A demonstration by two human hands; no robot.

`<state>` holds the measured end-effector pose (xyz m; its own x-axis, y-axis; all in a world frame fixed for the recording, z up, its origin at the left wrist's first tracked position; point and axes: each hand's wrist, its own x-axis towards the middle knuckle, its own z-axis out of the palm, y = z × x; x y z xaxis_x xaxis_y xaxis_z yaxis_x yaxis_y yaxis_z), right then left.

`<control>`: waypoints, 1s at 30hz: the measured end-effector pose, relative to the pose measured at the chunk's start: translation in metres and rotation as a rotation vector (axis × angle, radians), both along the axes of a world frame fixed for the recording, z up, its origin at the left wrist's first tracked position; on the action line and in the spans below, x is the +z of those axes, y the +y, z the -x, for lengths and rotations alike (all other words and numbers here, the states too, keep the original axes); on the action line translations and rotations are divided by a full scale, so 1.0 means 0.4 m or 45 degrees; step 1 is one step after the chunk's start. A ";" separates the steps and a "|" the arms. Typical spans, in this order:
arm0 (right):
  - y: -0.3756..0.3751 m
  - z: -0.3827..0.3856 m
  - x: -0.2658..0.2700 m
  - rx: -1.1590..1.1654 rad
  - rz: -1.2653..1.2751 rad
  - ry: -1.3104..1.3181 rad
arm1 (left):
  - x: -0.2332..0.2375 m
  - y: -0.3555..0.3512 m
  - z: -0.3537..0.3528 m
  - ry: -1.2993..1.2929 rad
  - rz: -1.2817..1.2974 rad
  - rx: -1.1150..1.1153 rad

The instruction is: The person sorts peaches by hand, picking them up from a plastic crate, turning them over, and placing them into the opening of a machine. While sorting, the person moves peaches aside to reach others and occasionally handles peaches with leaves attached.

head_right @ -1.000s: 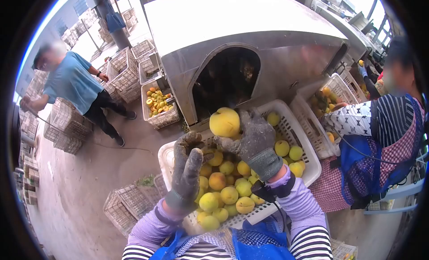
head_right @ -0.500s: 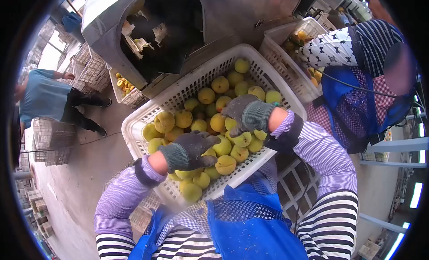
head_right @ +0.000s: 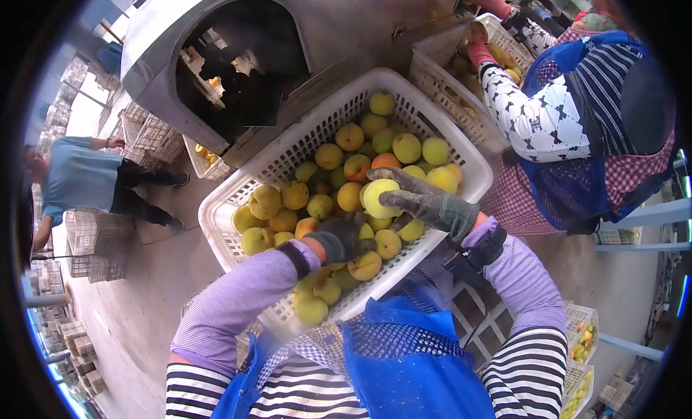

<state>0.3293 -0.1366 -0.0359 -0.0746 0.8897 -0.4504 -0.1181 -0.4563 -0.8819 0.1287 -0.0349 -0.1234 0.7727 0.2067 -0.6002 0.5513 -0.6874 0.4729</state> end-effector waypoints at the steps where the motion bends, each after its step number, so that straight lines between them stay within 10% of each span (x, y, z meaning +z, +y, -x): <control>1: -0.013 0.002 -0.024 -0.045 -0.081 -0.020 | 0.008 0.003 0.002 -0.007 0.020 0.010; 8: -0.037 0.002 -0.070 -0.204 -0.382 -0.164 | -0.021 0.038 0.052 -0.217 0.017 0.033; 16: 0.025 0.157 0.055 -0.351 -0.454 -0.035 | 0.337 0.063 0.178 -0.933 0.747 0.547; 24: 0.131 0.208 0.129 -0.346 -1.042 -0.963 | 0.381 0.073 0.250 -1.084 0.640 0.861; 30: 0.345 0.184 0.148 -0.463 -1.079 -1.591 | 0.404 0.063 0.329 -1.255 1.692 1.636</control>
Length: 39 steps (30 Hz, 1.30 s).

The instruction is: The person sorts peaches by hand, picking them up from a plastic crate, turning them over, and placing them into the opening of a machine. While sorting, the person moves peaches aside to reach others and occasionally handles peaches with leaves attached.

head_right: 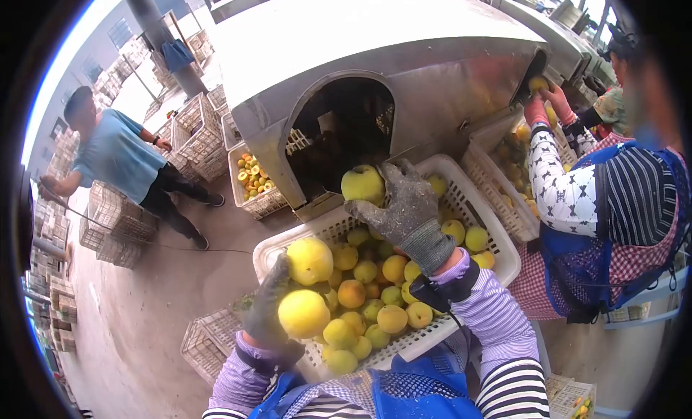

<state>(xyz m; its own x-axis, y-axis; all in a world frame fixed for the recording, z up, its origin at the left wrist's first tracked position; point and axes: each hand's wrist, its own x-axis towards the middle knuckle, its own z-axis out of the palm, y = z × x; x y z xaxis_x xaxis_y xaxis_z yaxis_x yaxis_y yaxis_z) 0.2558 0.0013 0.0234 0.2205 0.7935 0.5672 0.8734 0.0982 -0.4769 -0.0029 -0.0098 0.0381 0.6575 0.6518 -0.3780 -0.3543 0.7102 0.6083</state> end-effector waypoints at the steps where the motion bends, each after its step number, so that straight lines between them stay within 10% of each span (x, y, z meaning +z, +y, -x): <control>1: 0.056 0.004 0.001 -0.015 0.096 -0.005 | 0.000 0.010 0.003 -0.043 -0.093 0.027; 7: 0.258 0.049 0.041 -0.001 0.352 -0.102 | 0.008 0.034 -0.008 -0.045 -0.199 0.182; 12: 0.022 0.065 0.102 0.407 0.145 0.169 | -0.042 0.060 0.000 -0.448 0.205 -0.017; 18: -0.097 0.080 0.082 0.780 0.177 0.134 | 0.007 0.043 -0.040 -0.267 -0.209 -0.166; 21: -0.127 0.085 0.074 0.728 0.255 0.231 | 0.031 0.024 -0.048 -0.600 0.294 -0.264; 27: -0.124 0.140 0.016 0.430 0.074 0.387 | 0.041 -0.014 -0.067 0.037 -0.318 -0.046; 39: 0.296 0.009 -0.046 0.147 -0.049 -0.096 | 0.029 0.083 -0.047 -0.135 0.045 0.029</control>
